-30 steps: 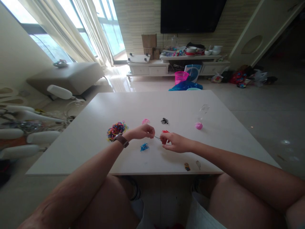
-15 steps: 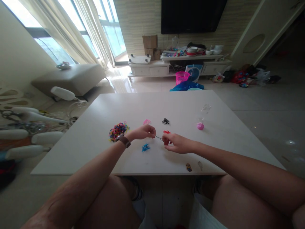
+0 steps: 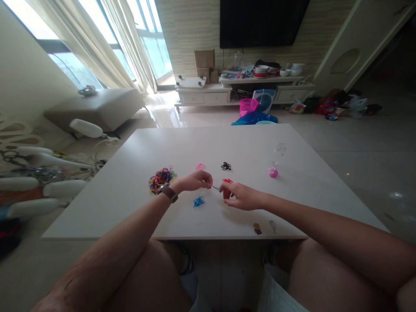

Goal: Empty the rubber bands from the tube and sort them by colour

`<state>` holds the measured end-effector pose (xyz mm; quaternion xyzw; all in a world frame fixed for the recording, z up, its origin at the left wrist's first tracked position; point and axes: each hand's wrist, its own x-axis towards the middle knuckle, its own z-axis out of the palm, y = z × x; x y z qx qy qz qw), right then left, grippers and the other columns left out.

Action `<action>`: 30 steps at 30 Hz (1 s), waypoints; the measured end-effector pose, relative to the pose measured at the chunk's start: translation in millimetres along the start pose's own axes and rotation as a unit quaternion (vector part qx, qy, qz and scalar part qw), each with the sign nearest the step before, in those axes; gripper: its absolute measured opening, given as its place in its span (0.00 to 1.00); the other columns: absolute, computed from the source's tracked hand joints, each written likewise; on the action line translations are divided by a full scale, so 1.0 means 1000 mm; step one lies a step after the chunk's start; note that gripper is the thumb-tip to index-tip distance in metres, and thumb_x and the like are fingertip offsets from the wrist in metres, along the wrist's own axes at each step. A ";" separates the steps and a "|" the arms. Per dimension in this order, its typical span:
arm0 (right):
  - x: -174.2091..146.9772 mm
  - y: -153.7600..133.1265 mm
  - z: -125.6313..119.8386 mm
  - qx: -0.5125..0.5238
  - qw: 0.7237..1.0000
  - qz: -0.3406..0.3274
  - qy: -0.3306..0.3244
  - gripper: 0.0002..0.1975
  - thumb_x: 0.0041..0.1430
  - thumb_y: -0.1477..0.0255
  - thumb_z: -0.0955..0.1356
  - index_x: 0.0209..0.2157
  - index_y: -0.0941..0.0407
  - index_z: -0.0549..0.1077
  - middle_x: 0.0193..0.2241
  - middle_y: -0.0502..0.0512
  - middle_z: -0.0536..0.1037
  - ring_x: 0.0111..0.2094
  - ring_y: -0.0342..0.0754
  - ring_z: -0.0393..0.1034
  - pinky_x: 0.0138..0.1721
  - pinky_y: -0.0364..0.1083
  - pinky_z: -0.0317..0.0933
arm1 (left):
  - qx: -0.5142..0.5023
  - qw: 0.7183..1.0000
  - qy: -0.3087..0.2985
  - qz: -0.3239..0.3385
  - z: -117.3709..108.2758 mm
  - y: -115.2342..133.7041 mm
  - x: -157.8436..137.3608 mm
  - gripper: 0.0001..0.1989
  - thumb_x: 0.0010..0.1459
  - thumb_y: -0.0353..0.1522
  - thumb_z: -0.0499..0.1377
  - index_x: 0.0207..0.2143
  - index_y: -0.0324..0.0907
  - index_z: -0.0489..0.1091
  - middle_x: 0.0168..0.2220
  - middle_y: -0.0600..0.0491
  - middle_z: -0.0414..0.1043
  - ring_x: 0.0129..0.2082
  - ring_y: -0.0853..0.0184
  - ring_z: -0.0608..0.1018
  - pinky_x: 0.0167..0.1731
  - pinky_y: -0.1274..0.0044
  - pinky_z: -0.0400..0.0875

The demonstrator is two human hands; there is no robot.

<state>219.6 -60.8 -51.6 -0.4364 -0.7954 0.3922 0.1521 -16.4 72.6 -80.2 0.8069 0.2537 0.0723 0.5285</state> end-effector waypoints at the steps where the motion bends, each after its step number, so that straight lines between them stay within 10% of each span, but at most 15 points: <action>1: 0.000 0.000 0.000 0.000 1.000 0.001 0.000 0.15 0.59 0.76 0.67 0.48 0.54 0.66 0.37 0.54 0.79 0.38 0.48 0.73 0.42 0.49 0.68 | 0.002 1.000 0.004 0.000 -0.001 -0.001 0.000 0.09 0.52 0.35 0.66 0.29 0.37 0.74 0.27 0.54 0.72 0.28 0.71 0.70 0.31 0.78 0.63; 22: -0.002 -0.001 -0.001 0.004 1.000 -0.013 0.016 0.14 0.59 0.77 0.68 0.46 0.55 0.65 0.40 0.55 0.77 0.36 0.46 0.74 0.40 0.47 0.69 | 0.025 0.996 0.091 -0.004 -0.008 -0.001 -0.006 0.09 0.51 0.34 0.64 0.26 0.37 0.72 0.26 0.53 0.72 0.28 0.70 0.71 0.32 0.77 0.66; 30: -0.012 0.007 -0.001 -0.002 0.998 -0.042 0.035 0.26 0.58 0.78 0.68 0.58 0.53 0.68 0.58 0.62 0.71 0.45 0.47 0.75 0.44 0.49 0.73 | 0.020 0.992 0.124 -0.014 -0.008 -0.003 -0.012 0.08 0.52 0.34 0.63 0.27 0.38 0.71 0.27 0.52 0.73 0.29 0.69 0.73 0.32 0.76 0.67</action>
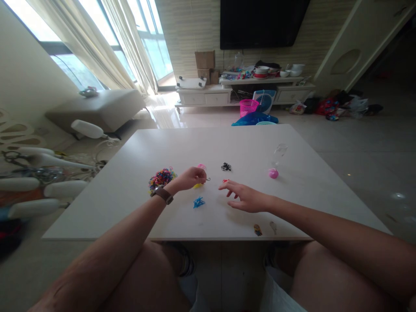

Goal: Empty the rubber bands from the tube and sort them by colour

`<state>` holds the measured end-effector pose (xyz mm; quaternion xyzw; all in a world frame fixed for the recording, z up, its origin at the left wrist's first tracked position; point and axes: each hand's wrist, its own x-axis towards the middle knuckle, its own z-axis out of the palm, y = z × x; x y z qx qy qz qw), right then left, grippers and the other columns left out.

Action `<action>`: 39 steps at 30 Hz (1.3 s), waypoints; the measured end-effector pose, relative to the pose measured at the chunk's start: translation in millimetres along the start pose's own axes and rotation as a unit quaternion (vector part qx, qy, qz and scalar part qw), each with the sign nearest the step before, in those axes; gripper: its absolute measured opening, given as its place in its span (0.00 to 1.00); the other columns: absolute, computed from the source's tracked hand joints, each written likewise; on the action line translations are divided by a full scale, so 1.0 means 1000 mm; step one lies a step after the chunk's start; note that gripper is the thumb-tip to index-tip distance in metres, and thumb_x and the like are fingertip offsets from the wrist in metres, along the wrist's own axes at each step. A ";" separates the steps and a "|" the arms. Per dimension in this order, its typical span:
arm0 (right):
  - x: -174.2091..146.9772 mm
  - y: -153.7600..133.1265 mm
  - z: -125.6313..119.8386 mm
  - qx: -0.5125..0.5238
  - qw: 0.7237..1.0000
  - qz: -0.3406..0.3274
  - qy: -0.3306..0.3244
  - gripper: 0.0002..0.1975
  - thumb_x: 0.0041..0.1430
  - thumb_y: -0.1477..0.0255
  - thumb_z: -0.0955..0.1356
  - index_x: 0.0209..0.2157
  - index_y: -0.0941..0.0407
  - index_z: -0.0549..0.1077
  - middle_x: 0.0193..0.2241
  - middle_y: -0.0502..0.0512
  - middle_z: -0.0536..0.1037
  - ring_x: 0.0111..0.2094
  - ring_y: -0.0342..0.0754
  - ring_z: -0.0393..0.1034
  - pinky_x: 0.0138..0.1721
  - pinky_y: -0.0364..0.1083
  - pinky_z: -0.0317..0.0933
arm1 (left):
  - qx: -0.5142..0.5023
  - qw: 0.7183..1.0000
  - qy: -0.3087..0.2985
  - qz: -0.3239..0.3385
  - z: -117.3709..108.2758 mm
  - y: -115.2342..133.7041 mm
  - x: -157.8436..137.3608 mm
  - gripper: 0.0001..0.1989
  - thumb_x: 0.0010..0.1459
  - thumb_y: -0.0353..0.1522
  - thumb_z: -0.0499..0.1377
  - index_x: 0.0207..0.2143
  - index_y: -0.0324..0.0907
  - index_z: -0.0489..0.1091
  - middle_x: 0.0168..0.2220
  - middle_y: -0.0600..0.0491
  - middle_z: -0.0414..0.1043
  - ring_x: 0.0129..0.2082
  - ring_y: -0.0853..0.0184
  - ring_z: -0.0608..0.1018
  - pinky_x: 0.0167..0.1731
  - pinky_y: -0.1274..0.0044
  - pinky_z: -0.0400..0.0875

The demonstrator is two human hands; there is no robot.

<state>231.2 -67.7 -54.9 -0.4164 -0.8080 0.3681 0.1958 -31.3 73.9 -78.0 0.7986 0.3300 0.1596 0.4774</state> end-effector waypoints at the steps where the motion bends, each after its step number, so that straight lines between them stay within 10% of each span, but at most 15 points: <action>1: -0.001 0.001 0.000 0.002 1.000 0.000 -0.002 0.28 0.58 0.78 0.68 0.60 0.52 0.68 0.60 0.62 0.69 0.46 0.47 0.75 0.44 0.49 0.73 | 0.001 1.000 -0.011 0.006 0.003 0.002 0.000 0.08 0.52 0.34 0.63 0.28 0.38 0.71 0.27 0.52 0.74 0.29 0.69 0.73 0.32 0.77 0.67; 22: 0.005 0.010 0.008 -0.019 1.000 -0.016 -0.011 0.30 0.54 0.82 0.66 0.59 0.52 0.73 0.68 0.62 0.62 0.63 0.57 0.64 0.48 0.51 0.72 | -0.014 0.993 -0.112 0.035 0.038 0.041 0.008 0.06 0.56 0.32 0.62 0.31 0.37 0.74 0.28 0.51 0.77 0.30 0.68 0.75 0.32 0.77 0.68; 39: 0.009 0.002 0.006 -0.005 1.000 -0.002 -0.013 0.17 0.60 0.79 0.65 0.50 0.58 0.76 0.49 0.61 0.76 0.44 0.49 0.77 0.41 0.47 0.73 | 0.046 0.992 -0.110 0.031 0.026 0.030 0.009 0.04 0.54 0.31 0.62 0.31 0.38 0.74 0.29 0.52 0.76 0.31 0.68 0.75 0.33 0.77 0.67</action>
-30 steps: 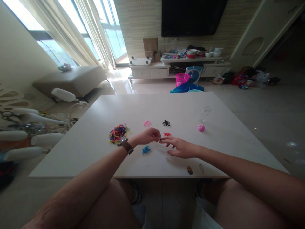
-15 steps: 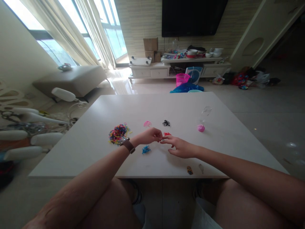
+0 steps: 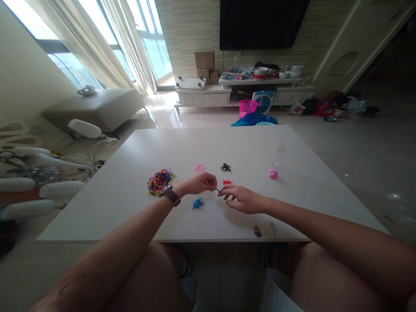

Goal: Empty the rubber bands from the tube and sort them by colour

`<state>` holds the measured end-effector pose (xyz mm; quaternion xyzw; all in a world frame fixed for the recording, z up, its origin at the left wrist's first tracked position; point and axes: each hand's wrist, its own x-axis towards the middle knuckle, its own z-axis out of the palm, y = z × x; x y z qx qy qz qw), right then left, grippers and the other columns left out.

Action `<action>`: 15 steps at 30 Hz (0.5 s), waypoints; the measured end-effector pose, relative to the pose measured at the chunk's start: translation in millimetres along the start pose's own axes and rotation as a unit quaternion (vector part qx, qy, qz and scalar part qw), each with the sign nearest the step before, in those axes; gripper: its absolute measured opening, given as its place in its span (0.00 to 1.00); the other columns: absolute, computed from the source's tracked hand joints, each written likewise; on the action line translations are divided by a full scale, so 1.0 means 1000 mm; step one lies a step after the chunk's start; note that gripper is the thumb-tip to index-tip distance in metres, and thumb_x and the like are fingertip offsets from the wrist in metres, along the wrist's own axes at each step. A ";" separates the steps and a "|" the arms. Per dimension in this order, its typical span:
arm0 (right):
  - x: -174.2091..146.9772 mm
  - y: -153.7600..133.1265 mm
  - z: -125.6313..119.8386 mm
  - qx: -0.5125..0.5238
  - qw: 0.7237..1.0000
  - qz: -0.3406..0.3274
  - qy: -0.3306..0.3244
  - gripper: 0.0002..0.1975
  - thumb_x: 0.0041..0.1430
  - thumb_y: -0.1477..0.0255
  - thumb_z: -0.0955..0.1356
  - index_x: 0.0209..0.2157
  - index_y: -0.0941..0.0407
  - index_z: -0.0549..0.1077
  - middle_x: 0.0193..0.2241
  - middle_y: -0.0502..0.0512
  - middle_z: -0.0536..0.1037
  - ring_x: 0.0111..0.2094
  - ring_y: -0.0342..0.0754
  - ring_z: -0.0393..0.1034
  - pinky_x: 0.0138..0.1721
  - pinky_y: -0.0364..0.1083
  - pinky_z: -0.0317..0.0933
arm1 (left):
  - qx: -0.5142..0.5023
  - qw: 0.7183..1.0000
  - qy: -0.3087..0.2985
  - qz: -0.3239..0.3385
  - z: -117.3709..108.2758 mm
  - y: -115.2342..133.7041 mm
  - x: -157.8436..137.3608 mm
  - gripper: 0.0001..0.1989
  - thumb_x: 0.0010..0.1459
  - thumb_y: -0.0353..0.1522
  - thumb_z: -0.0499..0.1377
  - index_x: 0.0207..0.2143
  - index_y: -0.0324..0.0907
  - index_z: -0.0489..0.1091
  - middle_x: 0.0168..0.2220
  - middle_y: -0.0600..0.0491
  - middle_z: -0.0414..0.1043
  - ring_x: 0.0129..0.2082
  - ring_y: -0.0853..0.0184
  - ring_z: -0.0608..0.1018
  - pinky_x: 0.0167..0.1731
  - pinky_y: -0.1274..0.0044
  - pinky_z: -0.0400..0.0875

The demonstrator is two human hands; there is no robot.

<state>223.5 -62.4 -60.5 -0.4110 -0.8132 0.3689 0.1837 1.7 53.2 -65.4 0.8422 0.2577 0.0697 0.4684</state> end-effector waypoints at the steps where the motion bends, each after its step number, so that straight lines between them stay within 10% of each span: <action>1: 0.000 -0.001 -0.001 -0.005 1.000 -0.002 -0.001 0.18 0.60 0.79 0.65 0.50 0.58 0.76 0.49 0.61 0.76 0.44 0.48 0.77 0.41 0.46 0.72 | 0.000 1.000 0.002 0.001 -0.001 -0.002 0.000 0.04 0.54 0.31 0.62 0.31 0.39 0.74 0.29 0.52 0.76 0.31 0.68 0.75 0.34 0.77 0.68; 15: 0.000 -0.006 -0.004 -0.038 0.999 0.001 0.003 0.20 0.59 0.80 0.66 0.52 0.57 0.76 0.48 0.59 0.76 0.36 0.45 0.77 0.45 0.48 0.71 | 0.008 1.000 0.023 -0.009 -0.018 -0.022 -0.003 0.07 0.55 0.34 0.62 0.30 0.38 0.74 0.28 0.53 0.73 0.30 0.69 0.71 0.31 0.78 0.64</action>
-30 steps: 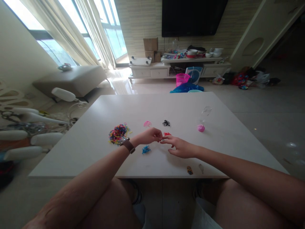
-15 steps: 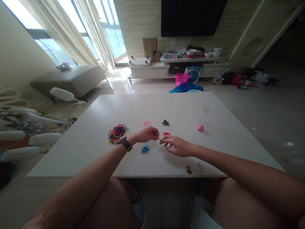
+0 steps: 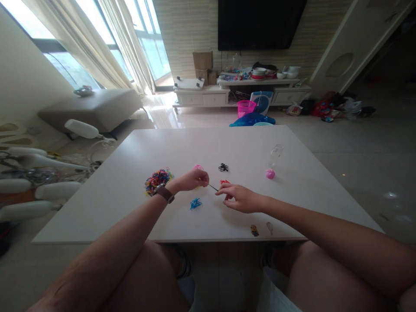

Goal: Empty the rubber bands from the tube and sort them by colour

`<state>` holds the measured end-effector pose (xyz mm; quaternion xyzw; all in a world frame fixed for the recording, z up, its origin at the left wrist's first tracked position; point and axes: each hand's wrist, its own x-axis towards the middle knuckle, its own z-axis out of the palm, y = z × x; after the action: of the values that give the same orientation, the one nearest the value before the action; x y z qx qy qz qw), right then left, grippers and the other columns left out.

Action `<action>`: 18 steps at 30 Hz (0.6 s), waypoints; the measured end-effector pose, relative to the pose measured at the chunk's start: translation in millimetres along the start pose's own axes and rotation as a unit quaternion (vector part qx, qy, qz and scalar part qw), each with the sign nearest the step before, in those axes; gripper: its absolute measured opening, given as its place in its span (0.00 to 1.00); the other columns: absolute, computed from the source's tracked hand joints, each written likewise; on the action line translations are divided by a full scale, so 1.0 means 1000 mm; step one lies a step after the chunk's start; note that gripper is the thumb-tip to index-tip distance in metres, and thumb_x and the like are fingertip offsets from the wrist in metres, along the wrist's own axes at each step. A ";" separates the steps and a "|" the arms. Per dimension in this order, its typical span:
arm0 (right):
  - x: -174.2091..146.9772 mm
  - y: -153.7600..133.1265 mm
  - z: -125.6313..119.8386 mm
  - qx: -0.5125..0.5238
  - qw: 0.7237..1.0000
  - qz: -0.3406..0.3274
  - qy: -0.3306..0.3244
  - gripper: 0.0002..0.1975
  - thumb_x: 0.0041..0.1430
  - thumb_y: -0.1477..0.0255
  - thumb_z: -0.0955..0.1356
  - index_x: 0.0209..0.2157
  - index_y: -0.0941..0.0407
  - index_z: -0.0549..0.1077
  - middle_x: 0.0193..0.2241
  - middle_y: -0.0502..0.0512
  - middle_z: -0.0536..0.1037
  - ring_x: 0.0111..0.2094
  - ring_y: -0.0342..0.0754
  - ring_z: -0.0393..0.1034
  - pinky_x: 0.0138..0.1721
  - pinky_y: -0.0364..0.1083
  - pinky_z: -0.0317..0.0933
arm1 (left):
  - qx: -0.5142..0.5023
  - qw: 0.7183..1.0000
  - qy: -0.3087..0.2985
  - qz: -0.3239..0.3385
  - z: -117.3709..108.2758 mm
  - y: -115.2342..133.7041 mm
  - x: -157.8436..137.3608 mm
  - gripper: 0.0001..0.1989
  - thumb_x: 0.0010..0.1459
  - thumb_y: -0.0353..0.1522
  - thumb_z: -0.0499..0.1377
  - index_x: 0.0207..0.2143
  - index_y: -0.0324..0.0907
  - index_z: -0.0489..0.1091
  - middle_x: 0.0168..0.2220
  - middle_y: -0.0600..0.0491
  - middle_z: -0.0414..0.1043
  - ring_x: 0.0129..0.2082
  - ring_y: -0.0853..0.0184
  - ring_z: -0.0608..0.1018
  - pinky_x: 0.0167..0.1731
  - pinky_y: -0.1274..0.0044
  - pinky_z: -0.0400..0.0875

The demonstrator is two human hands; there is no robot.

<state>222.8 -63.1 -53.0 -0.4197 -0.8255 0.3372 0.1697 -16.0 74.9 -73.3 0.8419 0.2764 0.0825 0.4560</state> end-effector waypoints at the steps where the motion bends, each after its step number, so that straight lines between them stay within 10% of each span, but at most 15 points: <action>1: 0.000 0.000 0.000 -0.001 1.000 0.001 -0.001 0.20 0.59 0.79 0.66 0.52 0.57 0.76 0.48 0.59 0.76 0.36 0.45 0.77 0.45 0.48 0.71 | 0.001 1.000 0.001 0.001 0.000 0.001 0.000 0.08 0.55 0.34 0.62 0.30 0.38 0.74 0.28 0.53 0.73 0.30 0.69 0.71 0.31 0.78 0.64; 18: 0.000 0.000 0.001 -0.005 1.000 -0.006 0.019 0.14 0.59 0.79 0.67 0.46 0.58 0.79 0.42 0.57 0.77 0.34 0.44 0.75 0.44 0.47 0.70 | 0.030 0.998 0.048 -0.003 -0.004 0.007 -0.003 0.05 0.54 0.32 0.60 0.28 0.38 0.72 0.27 0.52 0.74 0.29 0.69 0.73 0.32 0.77 0.67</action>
<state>222.0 -63.8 -53.8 -0.4222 -0.8260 0.3243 0.1850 -17.2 73.3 -64.7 0.8494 0.3025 0.1133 0.4173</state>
